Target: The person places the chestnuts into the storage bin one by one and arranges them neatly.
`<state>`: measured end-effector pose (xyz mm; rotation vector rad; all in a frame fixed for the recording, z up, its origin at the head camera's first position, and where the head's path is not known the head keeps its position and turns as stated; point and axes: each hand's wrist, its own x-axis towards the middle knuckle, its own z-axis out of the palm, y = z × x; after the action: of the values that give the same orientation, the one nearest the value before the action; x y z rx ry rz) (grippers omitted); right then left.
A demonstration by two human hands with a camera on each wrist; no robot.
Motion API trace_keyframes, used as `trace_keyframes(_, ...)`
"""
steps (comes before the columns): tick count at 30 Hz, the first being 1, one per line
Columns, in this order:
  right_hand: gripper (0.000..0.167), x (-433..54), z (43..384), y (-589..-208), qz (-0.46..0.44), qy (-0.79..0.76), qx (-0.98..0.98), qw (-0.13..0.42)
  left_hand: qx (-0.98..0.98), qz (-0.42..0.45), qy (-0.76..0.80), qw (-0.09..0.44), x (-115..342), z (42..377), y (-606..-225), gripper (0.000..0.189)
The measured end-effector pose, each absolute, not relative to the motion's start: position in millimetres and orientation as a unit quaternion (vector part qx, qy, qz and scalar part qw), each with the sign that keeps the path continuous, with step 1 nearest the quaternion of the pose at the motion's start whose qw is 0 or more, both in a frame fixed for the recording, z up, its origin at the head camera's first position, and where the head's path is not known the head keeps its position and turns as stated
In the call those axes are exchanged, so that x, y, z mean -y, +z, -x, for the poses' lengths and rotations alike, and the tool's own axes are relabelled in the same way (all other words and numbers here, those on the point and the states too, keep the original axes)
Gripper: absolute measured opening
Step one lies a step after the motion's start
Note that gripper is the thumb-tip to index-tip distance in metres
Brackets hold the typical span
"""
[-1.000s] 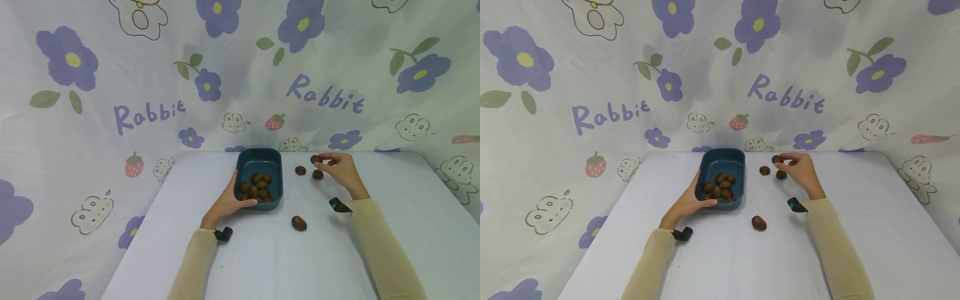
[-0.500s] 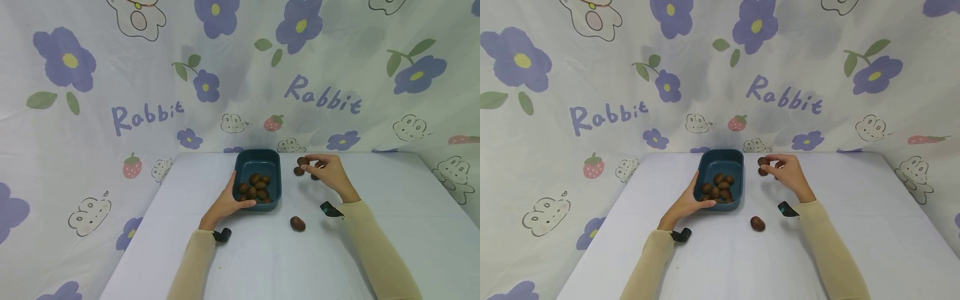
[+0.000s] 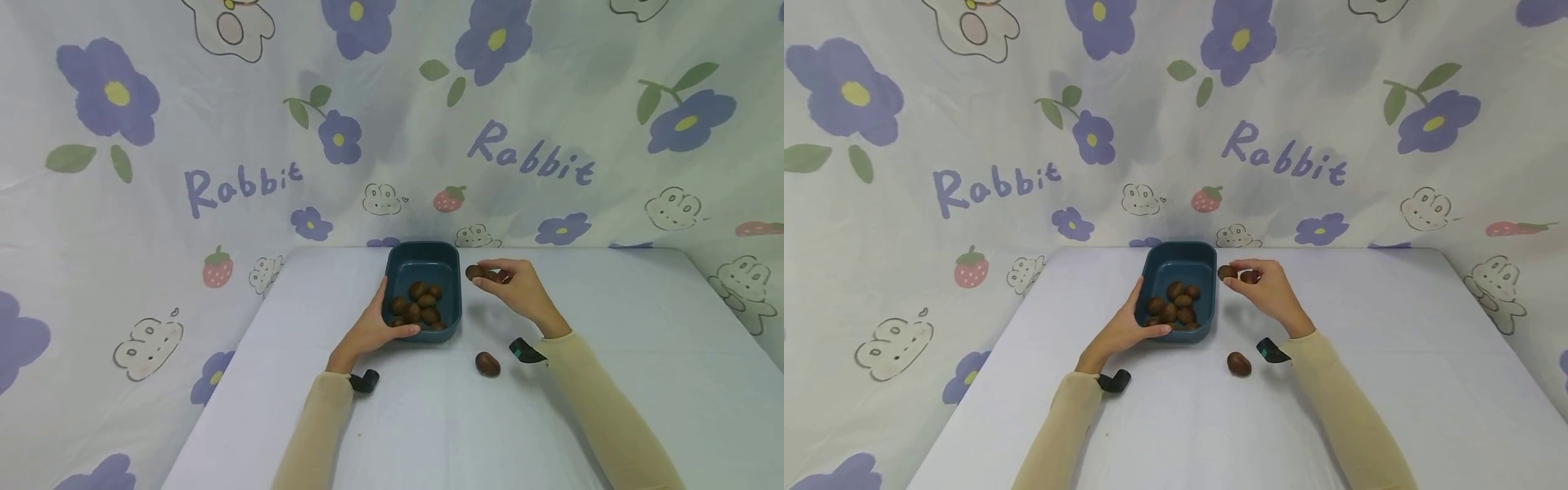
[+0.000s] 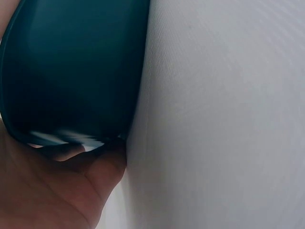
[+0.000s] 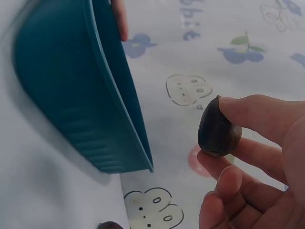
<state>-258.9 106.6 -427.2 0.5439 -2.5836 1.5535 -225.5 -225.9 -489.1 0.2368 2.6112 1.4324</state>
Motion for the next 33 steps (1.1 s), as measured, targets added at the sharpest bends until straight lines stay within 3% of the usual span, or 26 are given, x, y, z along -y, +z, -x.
trace_keyframes(2, 0.038, -103.8, 258.8, -428.9, -0.185, 0.507, 0.841, 0.039, -0.871, -0.080, 0.479, 0.076, 226.0, 226.0, -488.9, 0.134)
trace_keyframes(9, 0.037, -93.6, 258.2, -434.4, -0.208, 0.493, 0.843, 0.042, -0.807, -0.204, 0.552, 0.048, 221.9, 233.8, -492.9, 0.122)
trace_keyframes(18, 0.037, -73.5, 264.2, -437.5, -0.218, 0.448, 0.866, 0.035, -0.865, -0.091, 0.488, 0.072, 225.6, 226.3, -488.9, 0.130)
trace_keyframes(33, 0.035, -52.7, 271.6, -442.1, -0.236, 0.344, 0.909, -0.002, -0.874, -0.075, 0.473, 0.085, 226.0, 225.7, -487.8, 0.137)
